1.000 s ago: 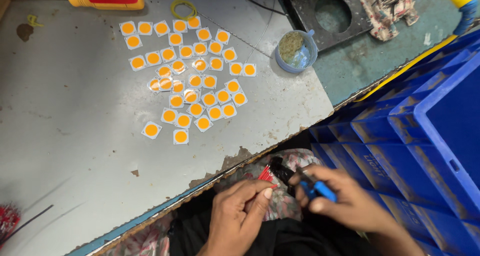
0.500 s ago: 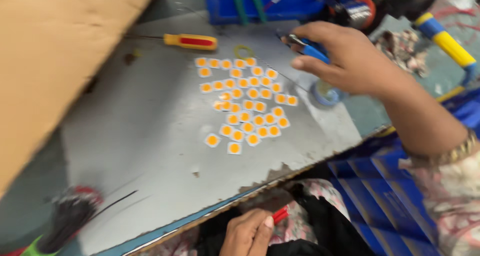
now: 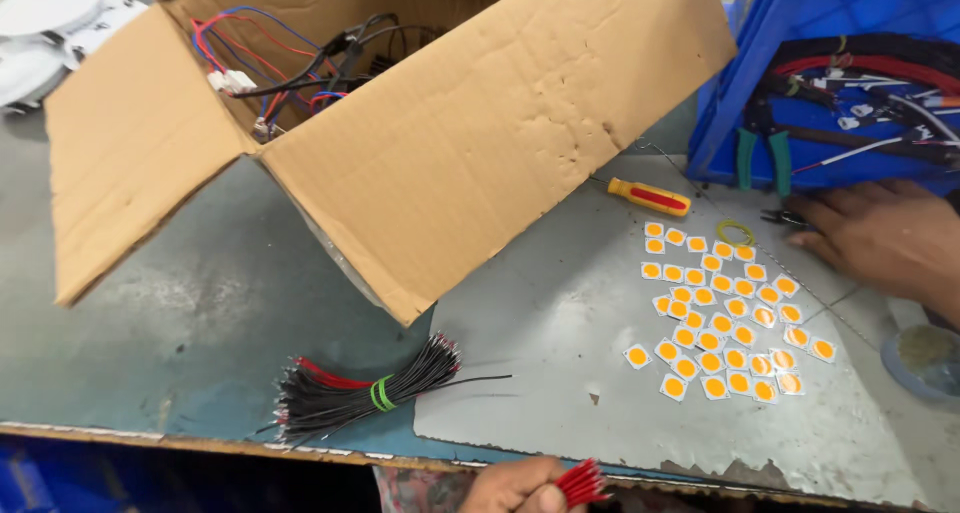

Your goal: The person solders red and black wires to small square LED modules on a workbench. They use a soldering iron and solder wire to attach wires to the LED contacts, then strip the ends of additional wires with wire cutters. The person handles multiple LED modules and wires throughout the clip.

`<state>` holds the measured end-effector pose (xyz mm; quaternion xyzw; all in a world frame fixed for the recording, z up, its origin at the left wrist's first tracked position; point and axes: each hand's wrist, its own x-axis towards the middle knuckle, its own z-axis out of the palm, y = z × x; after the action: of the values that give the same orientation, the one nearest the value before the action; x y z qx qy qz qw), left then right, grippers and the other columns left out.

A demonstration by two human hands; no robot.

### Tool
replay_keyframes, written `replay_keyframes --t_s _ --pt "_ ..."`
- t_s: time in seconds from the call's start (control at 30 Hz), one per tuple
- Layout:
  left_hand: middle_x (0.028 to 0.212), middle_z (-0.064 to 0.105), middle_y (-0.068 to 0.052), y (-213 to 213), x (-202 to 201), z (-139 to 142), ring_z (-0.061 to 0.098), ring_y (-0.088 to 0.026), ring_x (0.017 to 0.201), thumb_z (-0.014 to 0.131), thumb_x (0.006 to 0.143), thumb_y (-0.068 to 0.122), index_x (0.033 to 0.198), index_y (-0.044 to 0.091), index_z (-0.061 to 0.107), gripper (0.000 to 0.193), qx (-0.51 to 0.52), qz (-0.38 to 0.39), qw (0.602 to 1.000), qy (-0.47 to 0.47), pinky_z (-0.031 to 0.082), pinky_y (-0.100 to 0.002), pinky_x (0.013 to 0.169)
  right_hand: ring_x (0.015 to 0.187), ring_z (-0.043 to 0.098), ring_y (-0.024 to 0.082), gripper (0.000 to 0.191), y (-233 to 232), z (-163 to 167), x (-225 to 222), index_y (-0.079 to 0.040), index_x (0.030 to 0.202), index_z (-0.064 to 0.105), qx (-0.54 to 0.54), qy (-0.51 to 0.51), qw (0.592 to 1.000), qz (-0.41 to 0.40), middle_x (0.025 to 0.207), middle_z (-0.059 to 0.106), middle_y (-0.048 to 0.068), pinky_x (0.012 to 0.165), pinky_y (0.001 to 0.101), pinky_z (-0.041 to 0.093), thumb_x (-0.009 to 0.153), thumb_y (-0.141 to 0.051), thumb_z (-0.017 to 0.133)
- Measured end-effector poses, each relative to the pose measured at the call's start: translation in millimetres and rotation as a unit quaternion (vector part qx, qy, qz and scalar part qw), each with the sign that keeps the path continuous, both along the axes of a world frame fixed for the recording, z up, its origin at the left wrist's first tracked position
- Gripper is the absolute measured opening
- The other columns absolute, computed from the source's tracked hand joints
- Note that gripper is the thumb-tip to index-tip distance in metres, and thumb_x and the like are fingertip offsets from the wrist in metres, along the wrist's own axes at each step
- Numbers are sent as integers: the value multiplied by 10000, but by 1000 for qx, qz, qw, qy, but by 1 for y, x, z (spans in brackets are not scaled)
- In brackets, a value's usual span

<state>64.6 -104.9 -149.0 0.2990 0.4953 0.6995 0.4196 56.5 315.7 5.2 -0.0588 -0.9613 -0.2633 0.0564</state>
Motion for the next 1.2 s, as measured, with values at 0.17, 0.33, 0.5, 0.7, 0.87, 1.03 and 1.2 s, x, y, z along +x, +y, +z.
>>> replay_keyframes --t_s 0.17,0.33,0.5,0.7,0.87,1.03,1.2 --pt "782 659 -17 -3 18 94 578 -124 712 582 1061 440 996 -34 707 495 -12 133 986 96 419 -295 665 1081 705 252 542 9 -6 14 -174 1297 698 -35 123 985 118 1186 739 47 968 405 546 869 -490 590" --pt "780 708 -63 28 20 142 655 -218 671 473 1088 343 964 38 652 375 0 350 782 516 478 -343 662 1111 714 201 372 -26 -5 102 -84 1288 712 -546 202 813 22 1207 760 78 1001 378 539 927 -165 667" --pt "752 700 -96 101 43 110 690 -267 637 589 1035 189 973 12 676 206 -23 307 815 490 510 -379 572 1246 630 221 537 -139 -67 166 11 1426 620 -872 88 478 59 1331 716 130 1012 395 522 906 -83 717" --pt "750 685 -141 110 65 55 694 -323 643 586 1003 138 1019 -2 695 178 -58 305 811 496 519 -412 559 1107 689 183 426 -176 -88 157 67 1282 707 -935 124 331 -13 1177 773 126 1021 358 525 953 -196 644" --pt "755 692 -141 100 92 24 708 -302 642 597 981 162 1021 6 720 202 -78 266 829 486 530 -404 560 1056 718 194 371 -176 -83 171 85 1165 768 -940 115 321 -17 1112 805 139 993 367 541 943 -199 680" --pt "823 737 -102 107 138 6 736 -229 701 570 1058 290 1048 61 746 290 3 203 810 549 584 -342 638 1079 777 287 178 -159 -99 231 28 1058 734 -890 198 370 175 1082 801 181 1012 470 607 990 -136 721" --pt "650 695 -73 124 148 6 676 -139 562 547 1041 287 1014 -4 765 364 -34 7 992 123 554 -293 535 948 795 251 426 -162 -124 267 25 1298 643 -902 295 305 -78 1029 828 237 850 379 620 877 -7 702"
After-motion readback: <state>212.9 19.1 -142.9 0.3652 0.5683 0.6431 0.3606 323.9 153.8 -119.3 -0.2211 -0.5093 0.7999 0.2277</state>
